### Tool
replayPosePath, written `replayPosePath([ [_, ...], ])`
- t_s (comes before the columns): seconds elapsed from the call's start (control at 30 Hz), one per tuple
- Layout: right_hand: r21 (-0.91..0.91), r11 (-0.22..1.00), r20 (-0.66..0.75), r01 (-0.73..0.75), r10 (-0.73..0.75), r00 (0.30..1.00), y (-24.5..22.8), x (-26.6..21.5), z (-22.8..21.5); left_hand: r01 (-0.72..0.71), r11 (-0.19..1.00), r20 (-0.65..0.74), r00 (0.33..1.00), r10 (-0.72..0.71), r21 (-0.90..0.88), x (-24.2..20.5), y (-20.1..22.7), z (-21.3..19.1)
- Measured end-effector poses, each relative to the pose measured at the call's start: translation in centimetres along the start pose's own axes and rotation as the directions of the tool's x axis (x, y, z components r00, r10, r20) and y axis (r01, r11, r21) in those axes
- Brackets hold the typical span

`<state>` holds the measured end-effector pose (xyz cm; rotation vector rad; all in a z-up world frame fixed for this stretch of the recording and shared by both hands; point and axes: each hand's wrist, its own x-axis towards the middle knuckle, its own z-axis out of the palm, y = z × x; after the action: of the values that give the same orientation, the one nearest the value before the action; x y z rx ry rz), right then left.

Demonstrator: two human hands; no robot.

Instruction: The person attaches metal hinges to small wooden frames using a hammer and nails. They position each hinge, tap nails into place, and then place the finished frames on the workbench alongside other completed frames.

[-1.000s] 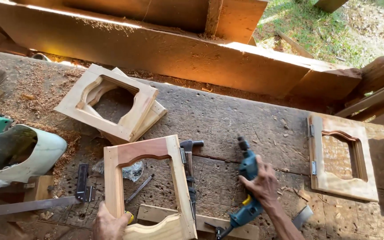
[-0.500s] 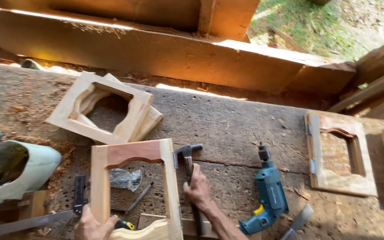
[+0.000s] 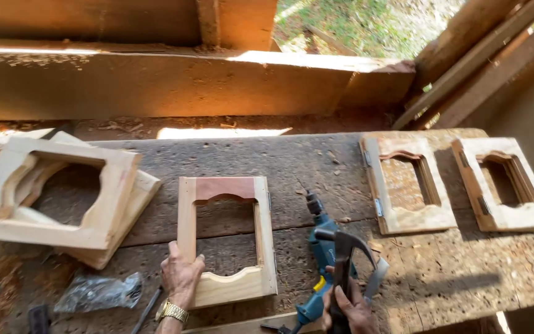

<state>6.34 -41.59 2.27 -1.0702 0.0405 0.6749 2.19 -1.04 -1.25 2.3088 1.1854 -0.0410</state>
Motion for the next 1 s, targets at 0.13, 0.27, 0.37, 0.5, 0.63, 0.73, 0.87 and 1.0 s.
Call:
replayPosePath([
  [0.13,-0.373,0.921,-0.370,-0.108,-0.042,0.928,0.5,-1.0,2.5,-0.130,0.807,-0.005,0.987,0.162,0.576,-1.2,0.8,0.6],
  [0.27,-0.606,0.789,-0.343,-0.097,-0.149,0.928,0.9,2.8,4.4,-0.452,0.721,-0.175,0.772,0.612,0.525,-3.1,8.0,3.4],
  [0.37,-0.807,0.587,-0.270,-0.061,-0.276,0.922,-2.2,7.0,7.6,-0.697,0.680,-0.138,0.669,0.731,0.228,-1.0,12.1,8.1],
  [0.5,-0.918,0.395,-0.170,0.014,-0.426,0.888,-3.8,11.7,9.3,-0.734,0.605,-0.033,0.628,0.778,0.309,5.6,13.0,10.3],
  [0.63,-0.915,0.403,-0.185,-0.025,-0.363,0.913,-3.3,13.2,8.6,-0.748,0.632,-0.008,0.644,0.765,0.201,6.2,12.4,10.7],
  [0.73,-0.908,0.415,-0.203,-0.053,-0.328,0.922,-3.1,14.1,8.8,-0.726,0.664,-0.034,0.670,0.742,0.181,6.2,13.3,10.1],
  [0.87,-0.906,0.423,-0.188,-0.022,-0.355,0.916,-4.1,14.6,9.8,-0.690,0.702,-0.002,0.713,0.701,0.179,6.1,14.3,9.3],
  [1.0,-0.895,0.447,-0.172,-0.006,-0.332,0.928,-4.0,15.3,10.2,-0.672,0.715,0.010,0.730,0.683,0.195,6.0,14.2,9.6],
])
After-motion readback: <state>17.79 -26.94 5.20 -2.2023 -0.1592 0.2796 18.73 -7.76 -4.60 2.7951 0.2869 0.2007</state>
